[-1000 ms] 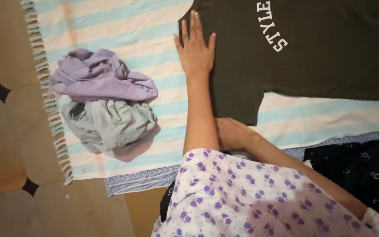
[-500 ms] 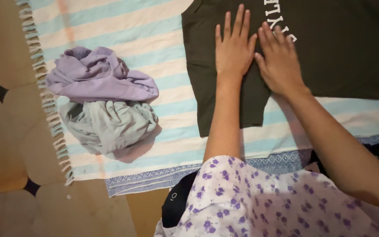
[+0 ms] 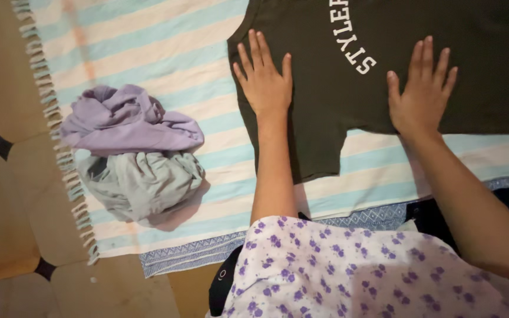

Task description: The person smooths out a dark green t-shirt on a striped cloth and uses an iron to press it flat. They repeatedly adjust the fabric and move the iron across the surface to remove wrinkles.

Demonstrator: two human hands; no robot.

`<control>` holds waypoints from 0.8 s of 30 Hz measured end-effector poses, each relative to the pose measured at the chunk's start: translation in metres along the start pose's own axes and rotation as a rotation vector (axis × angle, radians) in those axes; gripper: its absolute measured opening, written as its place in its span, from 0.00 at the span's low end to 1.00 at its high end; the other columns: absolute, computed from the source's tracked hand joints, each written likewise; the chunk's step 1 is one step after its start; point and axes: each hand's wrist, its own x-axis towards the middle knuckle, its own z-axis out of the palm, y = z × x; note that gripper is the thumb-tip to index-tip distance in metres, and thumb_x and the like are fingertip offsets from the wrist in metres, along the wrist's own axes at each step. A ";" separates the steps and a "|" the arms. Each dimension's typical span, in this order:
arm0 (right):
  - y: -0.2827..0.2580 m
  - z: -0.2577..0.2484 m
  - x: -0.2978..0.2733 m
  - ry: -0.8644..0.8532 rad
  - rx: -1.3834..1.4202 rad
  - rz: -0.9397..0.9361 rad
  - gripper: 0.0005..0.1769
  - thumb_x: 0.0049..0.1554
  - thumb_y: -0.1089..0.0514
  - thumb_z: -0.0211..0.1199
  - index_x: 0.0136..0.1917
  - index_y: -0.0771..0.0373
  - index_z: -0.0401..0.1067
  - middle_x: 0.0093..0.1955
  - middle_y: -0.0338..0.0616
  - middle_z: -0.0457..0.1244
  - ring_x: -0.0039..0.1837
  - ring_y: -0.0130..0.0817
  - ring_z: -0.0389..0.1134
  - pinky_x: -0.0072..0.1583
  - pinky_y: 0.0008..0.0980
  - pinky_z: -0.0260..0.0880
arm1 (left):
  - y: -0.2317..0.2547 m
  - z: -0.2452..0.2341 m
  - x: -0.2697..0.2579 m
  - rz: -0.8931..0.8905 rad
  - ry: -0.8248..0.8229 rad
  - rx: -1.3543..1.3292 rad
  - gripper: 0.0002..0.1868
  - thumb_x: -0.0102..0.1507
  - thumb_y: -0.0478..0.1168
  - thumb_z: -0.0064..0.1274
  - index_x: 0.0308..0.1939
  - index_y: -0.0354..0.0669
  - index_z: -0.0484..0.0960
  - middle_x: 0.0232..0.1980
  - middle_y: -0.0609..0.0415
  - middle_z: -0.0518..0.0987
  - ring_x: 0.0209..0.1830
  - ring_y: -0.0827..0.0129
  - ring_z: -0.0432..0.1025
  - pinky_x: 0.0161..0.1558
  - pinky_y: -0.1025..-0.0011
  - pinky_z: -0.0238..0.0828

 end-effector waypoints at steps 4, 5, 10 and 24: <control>-0.001 0.000 -0.005 0.019 0.010 -0.012 0.42 0.72 0.40 0.45 0.87 0.67 0.43 0.90 0.47 0.36 0.89 0.56 0.30 0.83 0.61 0.27 | 0.041 0.001 -0.008 0.012 -0.052 0.104 0.39 0.72 0.59 0.40 0.82 0.46 0.51 0.86 0.55 0.45 0.86 0.48 0.42 0.80 0.44 0.43; -0.001 0.000 -0.004 0.025 0.015 -0.016 0.41 0.72 0.40 0.45 0.87 0.66 0.43 0.90 0.47 0.36 0.89 0.56 0.30 0.83 0.61 0.27 | 0.055 0.004 -0.010 0.068 -0.056 0.124 0.38 0.72 0.58 0.40 0.81 0.47 0.52 0.86 0.54 0.45 0.86 0.48 0.42 0.80 0.44 0.43; 0.003 0.004 -0.001 0.043 -0.032 -0.020 0.42 0.72 0.39 0.47 0.87 0.67 0.45 0.90 0.47 0.37 0.88 0.56 0.32 0.82 0.62 0.29 | 0.123 0.025 -0.049 0.380 -0.118 -0.104 0.37 0.69 0.60 0.43 0.79 0.52 0.57 0.83 0.60 0.50 0.84 0.54 0.47 0.79 0.42 0.45; 0.143 -0.060 0.010 -0.135 -0.073 -0.052 0.41 0.69 0.38 0.39 0.86 0.60 0.38 0.89 0.45 0.32 0.87 0.48 0.30 0.81 0.51 0.27 | 0.119 0.023 -0.052 0.399 -0.074 -0.088 0.36 0.70 0.58 0.44 0.80 0.53 0.59 0.84 0.62 0.52 0.84 0.54 0.49 0.80 0.45 0.45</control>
